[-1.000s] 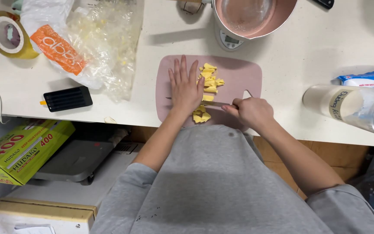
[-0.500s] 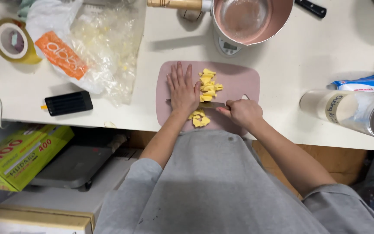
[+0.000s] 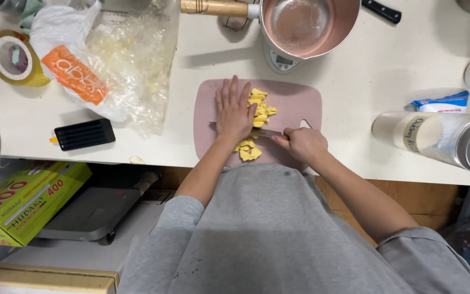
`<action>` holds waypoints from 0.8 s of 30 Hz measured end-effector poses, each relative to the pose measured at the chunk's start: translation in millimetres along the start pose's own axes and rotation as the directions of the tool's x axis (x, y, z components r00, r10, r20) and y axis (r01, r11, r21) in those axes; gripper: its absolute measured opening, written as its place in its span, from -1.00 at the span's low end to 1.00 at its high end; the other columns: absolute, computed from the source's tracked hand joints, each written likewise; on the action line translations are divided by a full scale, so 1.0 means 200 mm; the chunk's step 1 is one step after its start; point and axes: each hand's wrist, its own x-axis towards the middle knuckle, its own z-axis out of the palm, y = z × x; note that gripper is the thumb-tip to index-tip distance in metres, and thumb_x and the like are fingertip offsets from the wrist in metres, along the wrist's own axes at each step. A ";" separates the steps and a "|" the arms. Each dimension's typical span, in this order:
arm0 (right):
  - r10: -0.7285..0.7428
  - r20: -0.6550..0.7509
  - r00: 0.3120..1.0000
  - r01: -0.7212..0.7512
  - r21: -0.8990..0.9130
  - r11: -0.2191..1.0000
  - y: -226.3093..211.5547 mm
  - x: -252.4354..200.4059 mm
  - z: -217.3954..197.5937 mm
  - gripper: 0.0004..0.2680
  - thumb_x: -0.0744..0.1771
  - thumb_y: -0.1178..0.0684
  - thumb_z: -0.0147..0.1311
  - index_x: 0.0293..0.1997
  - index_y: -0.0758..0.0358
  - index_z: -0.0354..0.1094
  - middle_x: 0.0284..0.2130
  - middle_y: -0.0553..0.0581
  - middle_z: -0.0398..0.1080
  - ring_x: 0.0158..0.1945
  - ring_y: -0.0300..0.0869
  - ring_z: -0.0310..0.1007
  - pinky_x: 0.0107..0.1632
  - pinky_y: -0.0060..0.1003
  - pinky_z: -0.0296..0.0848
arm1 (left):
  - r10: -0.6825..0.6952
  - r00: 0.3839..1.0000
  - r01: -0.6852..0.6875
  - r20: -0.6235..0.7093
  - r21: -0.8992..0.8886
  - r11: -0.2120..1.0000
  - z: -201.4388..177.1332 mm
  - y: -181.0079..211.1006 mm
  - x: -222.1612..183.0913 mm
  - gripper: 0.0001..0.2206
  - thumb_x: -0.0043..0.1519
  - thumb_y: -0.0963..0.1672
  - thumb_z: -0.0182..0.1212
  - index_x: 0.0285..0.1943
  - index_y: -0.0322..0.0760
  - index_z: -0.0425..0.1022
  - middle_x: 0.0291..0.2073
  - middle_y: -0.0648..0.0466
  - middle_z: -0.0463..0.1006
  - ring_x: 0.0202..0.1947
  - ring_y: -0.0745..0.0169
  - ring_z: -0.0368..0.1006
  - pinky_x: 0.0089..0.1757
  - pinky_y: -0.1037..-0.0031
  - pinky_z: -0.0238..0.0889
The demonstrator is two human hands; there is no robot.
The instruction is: Cutting a block of butter into small cubes on a cutting board and transferring them into a pot placed on a scale.
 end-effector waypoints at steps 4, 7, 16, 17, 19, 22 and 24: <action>-0.003 0.001 1.000 0.003 -0.015 1.000 -0.04 -0.07 -0.12 -0.53 0.34 -0.52 -0.20 -0.21 0.02 0.54 -0.43 0.13 0.55 -0.29 0.07 0.58 -0.24 -0.01 0.54 | -0.029 0.999 0.029 -0.036 -0.005 1.000 -0.06 0.02 -0.02 -0.42 0.40 0.07 -0.05 0.57 -0.22 0.08 0.56 -0.23 -0.14 0.57 -0.32 -0.31 0.41 -0.16 -0.44; 0.008 -0.001 1.000 -0.008 -0.007 1.000 -0.03 -0.02 -0.16 -0.54 0.32 -0.52 -0.20 -0.21 -0.02 0.55 -0.44 0.12 0.55 -0.28 0.05 0.57 -0.25 -0.01 0.54 | -0.009 0.996 0.009 -0.092 0.000 1.000 -0.09 0.02 0.05 -0.44 0.42 0.07 -0.05 0.56 -0.19 0.10 0.56 -0.22 -0.13 0.57 -0.32 -0.31 0.41 -0.16 -0.45; 0.017 0.007 1.000 -0.017 -0.012 1.000 0.02 -0.07 -0.12 -0.55 0.35 -0.51 -0.20 -0.17 -0.03 0.56 -0.47 0.10 0.55 -0.31 0.01 0.59 -0.24 -0.05 0.55 | 0.000 0.998 -0.002 -0.056 -0.036 0.999 -0.06 0.04 0.02 -0.42 0.40 0.06 -0.04 0.57 -0.19 0.06 0.56 -0.23 -0.16 0.57 -0.33 -0.33 0.40 -0.18 -0.46; 0.009 -0.020 1.000 -0.010 -0.012 1.000 0.03 -0.05 -0.14 -0.55 0.34 -0.50 -0.20 -0.17 -0.03 0.56 -0.46 0.11 0.55 -0.31 0.02 0.59 -0.25 -0.05 0.55 | 0.012 0.996 -0.014 -0.086 -0.028 1.000 -0.08 0.04 0.06 -0.42 0.40 0.06 -0.04 0.58 -0.19 0.06 0.56 -0.23 -0.16 0.57 -0.33 -0.34 0.40 -0.18 -0.47; 0.004 -0.031 0.999 -0.005 -0.010 1.000 0.03 -0.03 -0.13 -0.56 0.34 -0.50 -0.19 -0.16 -0.04 0.56 -0.45 0.11 0.55 -0.31 0.02 0.59 -0.26 -0.04 0.55 | 0.017 0.995 -0.019 -0.100 -0.024 1.000 -0.08 0.05 0.08 -0.42 0.41 0.06 -0.05 0.58 -0.19 0.05 0.57 -0.24 -0.17 0.57 -0.34 -0.35 0.41 -0.18 -0.47; 0.006 -0.027 1.000 -0.006 0.008 1.000 0.03 0.01 -0.07 -0.55 0.33 -0.50 -0.18 -0.16 -0.02 0.56 -0.43 0.14 0.55 -0.30 0.06 0.58 -0.27 0.00 0.54 | 0.023 0.998 -0.024 -0.067 -0.018 1.000 -0.03 0.03 0.06 -0.42 0.41 0.06 -0.06 0.59 -0.17 0.06 0.58 -0.21 -0.16 0.58 -0.32 -0.34 0.42 -0.17 -0.46; 0.003 -0.051 0.999 -0.001 0.050 0.999 0.06 0.09 -0.05 -0.53 0.33 -0.52 -0.18 -0.19 0.02 0.56 -0.43 0.13 0.56 -0.27 0.08 0.58 -0.24 0.00 0.53 | 0.015 0.998 -0.016 -0.059 -0.008 1.000 0.00 0.01 0.11 -0.41 0.43 0.07 -0.08 0.59 -0.21 0.04 0.58 -0.22 -0.16 0.58 -0.33 -0.33 0.42 -0.18 -0.45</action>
